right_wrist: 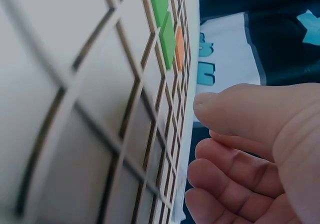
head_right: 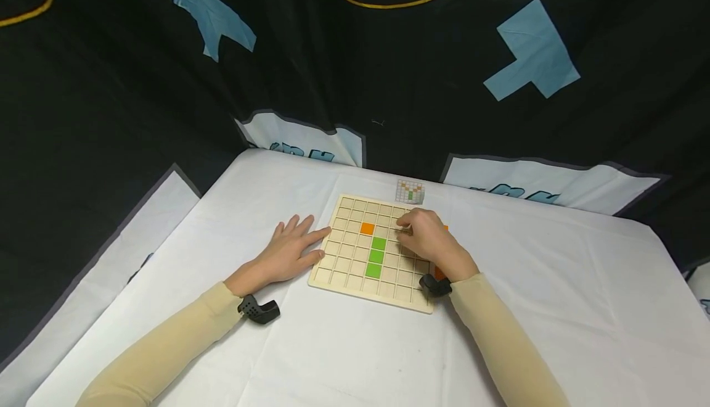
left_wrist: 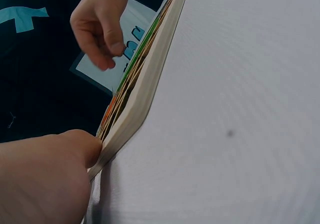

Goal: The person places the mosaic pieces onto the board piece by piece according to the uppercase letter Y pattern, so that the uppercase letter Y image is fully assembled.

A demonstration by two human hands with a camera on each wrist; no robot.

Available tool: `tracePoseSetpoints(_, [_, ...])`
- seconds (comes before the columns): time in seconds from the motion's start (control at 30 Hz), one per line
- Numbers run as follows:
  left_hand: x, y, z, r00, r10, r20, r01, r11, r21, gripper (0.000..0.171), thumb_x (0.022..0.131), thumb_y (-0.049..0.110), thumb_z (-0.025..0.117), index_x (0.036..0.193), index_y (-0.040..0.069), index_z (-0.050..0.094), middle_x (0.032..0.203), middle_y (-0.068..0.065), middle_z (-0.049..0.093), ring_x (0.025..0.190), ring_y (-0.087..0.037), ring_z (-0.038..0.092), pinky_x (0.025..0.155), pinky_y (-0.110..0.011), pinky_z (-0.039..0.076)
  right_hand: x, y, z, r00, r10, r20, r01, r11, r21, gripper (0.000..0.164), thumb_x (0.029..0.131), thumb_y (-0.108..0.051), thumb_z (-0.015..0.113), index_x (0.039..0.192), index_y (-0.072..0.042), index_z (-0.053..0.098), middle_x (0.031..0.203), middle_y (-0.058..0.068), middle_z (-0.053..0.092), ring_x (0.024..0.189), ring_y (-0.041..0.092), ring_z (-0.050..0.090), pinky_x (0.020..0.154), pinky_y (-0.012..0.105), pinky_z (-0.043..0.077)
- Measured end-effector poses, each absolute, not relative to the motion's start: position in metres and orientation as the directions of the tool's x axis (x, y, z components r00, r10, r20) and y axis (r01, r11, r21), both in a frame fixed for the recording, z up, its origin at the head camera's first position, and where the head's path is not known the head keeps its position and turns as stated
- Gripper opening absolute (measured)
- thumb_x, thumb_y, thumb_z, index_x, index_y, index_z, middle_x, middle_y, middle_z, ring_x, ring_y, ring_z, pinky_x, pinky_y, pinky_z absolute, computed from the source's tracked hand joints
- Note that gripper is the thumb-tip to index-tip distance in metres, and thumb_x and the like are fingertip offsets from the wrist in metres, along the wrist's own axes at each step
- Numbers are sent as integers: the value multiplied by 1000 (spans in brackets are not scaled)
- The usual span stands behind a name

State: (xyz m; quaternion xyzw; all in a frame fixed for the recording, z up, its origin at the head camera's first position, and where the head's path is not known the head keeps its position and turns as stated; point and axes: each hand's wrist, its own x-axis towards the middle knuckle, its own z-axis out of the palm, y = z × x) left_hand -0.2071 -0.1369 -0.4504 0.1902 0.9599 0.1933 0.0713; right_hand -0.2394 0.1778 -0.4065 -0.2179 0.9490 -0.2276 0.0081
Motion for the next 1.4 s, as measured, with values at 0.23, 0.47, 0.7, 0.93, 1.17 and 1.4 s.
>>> tracePoseSetpoints(0.23, [-205, -137, -449, -918, 393, -57, 339, 852, 400, 57, 104, 44, 48, 157, 23, 43, 168, -24, 21, 156, -53, 8, 123, -73, 5, -228, 198, -409, -911, -402, 94, -403, 816, -414, 30, 87, -5, 73, 115, 5, 74, 104, 18, 74, 82, 21, 64, 77, 41, 58])
tracePoseSetpoints(0.47, [-206, -137, -449, -917, 393, -65, 338, 855, 394, 57, 104, 44, 47, 157, 23, 42, 169, -24, 20, 156, -52, 8, 123, -72, 5, -215, 217, -408, -925, -370, 86, -371, 829, -419, 30, 85, -5, 75, 113, 5, 75, 94, 14, 71, 76, 20, 56, 69, 35, 49])
tracePoseSetpoints(0.7, [-206, -138, -449, -918, 395, -41, 347, 847, 403, 57, 103, 43, 49, 156, 22, 44, 168, -25, 23, 155, -54, 10, 122, -74, 7, -206, 231, -409, -942, -331, 53, -323, 856, -403, 29, 85, -7, 74, 112, 4, 75, 94, 13, 72, 78, 20, 57, 71, 34, 50])
tracePoseSetpoints(0.93, [-208, -138, -452, -914, 403, -42, 354, 845, 400, 57, 104, 44, 48, 156, 23, 43, 168, -25, 22, 155, -54, 9, 122, -74, 7, -195, 241, -409, -949, -312, 48, -305, 867, -393, 30, 83, -5, 74, 111, 5, 75, 99, 15, 73, 81, 21, 58, 73, 36, 52])
tracePoseSetpoints(1.17, [-207, -138, -451, -916, 400, -40, 352, 846, 401, 57, 104, 44, 48, 156, 23, 44, 168, -25, 22, 155, -54, 9, 122, -74, 6, -185, 247, -413, -944, -322, 73, -324, 866, -379, 30, 82, -6, 79, 109, 6, 76, 94, 12, 71, 78, 19, 54, 69, 33, 48])
tracePoseSetpoints(1.4, [-207, -137, -451, -918, 394, -53, 342, 850, 400, 57, 104, 43, 47, 157, 23, 43, 168, -24, 21, 156, -52, 8, 123, -72, 5, -179, 248, -417, -948, -314, 49, -309, 877, -368, 30, 81, -5, 80, 110, 5, 76, 96, 11, 73, 79, 18, 55, 68, 32, 49])
